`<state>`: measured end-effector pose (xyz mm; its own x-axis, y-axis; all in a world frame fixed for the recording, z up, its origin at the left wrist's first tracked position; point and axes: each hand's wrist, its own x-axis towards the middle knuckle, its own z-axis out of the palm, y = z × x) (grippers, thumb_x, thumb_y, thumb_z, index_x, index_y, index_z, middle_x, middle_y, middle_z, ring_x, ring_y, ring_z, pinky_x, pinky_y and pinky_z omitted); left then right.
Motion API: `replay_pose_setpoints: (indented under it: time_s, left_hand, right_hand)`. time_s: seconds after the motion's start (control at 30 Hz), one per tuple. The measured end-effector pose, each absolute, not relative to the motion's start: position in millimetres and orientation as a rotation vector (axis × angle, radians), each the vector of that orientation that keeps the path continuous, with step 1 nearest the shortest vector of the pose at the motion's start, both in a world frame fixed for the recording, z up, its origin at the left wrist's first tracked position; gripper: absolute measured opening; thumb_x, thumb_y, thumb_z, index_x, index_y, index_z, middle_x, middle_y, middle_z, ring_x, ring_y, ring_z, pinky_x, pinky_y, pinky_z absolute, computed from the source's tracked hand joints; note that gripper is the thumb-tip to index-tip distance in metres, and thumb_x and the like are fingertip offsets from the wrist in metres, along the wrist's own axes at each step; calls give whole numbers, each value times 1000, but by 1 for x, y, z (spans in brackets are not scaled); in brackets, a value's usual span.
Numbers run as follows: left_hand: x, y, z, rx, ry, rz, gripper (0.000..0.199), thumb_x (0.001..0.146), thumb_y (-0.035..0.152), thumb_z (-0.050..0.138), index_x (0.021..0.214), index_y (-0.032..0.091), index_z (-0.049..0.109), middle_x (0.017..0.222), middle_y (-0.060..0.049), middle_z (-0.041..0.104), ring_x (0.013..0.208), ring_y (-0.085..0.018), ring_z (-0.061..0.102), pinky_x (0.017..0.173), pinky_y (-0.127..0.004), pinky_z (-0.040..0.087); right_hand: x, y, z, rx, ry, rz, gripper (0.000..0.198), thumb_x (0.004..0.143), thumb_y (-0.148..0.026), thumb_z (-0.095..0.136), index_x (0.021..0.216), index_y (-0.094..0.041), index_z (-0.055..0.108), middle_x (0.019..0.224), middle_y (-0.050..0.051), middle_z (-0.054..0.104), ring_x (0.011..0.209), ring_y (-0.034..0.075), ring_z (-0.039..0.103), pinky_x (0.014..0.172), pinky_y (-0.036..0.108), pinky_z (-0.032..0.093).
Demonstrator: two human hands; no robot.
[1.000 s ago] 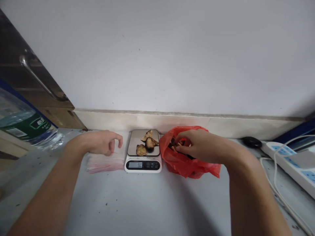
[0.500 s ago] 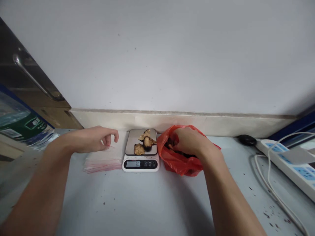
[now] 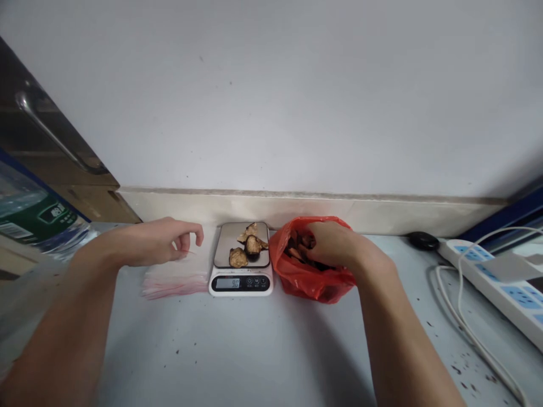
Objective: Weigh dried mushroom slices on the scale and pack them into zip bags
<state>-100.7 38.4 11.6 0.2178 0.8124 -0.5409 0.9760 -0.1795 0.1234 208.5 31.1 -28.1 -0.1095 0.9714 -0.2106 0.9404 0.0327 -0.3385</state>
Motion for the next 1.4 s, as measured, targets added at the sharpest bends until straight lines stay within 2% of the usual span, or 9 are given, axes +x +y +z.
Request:
replay_pose_setpoints:
  time_s: [0.1,0.23,0.4,0.57,0.67,0.8,0.97,1.17,1.4]
  left_hand:
    - [-99,37,13,2057,1653,-495,35,71,15,55,103,26,60,92,-3,63,77,-22,56,63,-31,38]
    - [-100,38,11,2061,1654,-486,35,72,14,55,104,27,61,90,-2,61,76,-22,54,63,-31,37]
    - [-101,39,8,2072,1655,-498,34,76,12,55,106,27,61,91,-2,62,79,-22,57,65,-31,39]
    - [-100,39,10,2037,1678,-510,33,80,11,55,109,27,60,104,-3,66,86,-23,62,67,-32,42]
    - [-101,39,10,2040,1659,-504,32,82,12,56,110,26,60,107,-4,68,88,-23,64,69,-32,44]
    - [-100,38,10,2060,1645,-502,31,83,10,54,110,25,60,104,-4,69,87,-23,65,68,-31,44]
    - [-96,37,13,2069,1660,-523,32,82,8,54,108,25,61,102,-4,69,87,-22,65,67,-30,43]
    - [-97,38,11,2066,1658,-522,32,81,9,54,107,26,60,98,-2,67,85,-23,62,67,-31,43]
    - [-98,38,11,2050,1662,-508,29,85,10,54,108,26,60,101,-3,67,87,-23,63,69,-32,44]
  right_hand:
    - [203,31,-24,-2215,-2201,692,15,73,-13,57,65,-26,59,63,0,68,55,19,62,48,28,42]
    - [186,32,-21,-2131,-2235,563,18,75,-13,58,62,-24,50,70,1,68,61,17,61,52,27,41]
    - [168,34,-23,-2192,-2213,536,28,69,-5,56,53,-23,43,54,-1,55,54,14,55,48,25,34]
    - [182,37,-19,-2134,-2118,581,12,70,-10,63,71,-22,63,71,0,71,62,16,64,53,24,42]
    - [195,36,-13,-2099,-2068,607,15,72,-14,67,83,-23,72,81,1,77,71,18,69,57,24,47]
    - [202,34,-4,-2148,-1984,603,6,74,-21,67,78,-23,71,74,0,76,60,17,65,52,26,46]
    - [204,34,-10,-2128,-2150,631,2,74,-24,67,72,-24,68,70,0,74,62,18,66,53,27,46]
    - [194,35,-25,-2229,-2242,612,30,69,-6,59,50,-23,45,51,-1,59,49,14,55,45,26,37]
    - [196,34,-4,-2224,-2050,624,13,72,-10,63,72,-23,63,65,0,69,55,16,60,50,27,43]
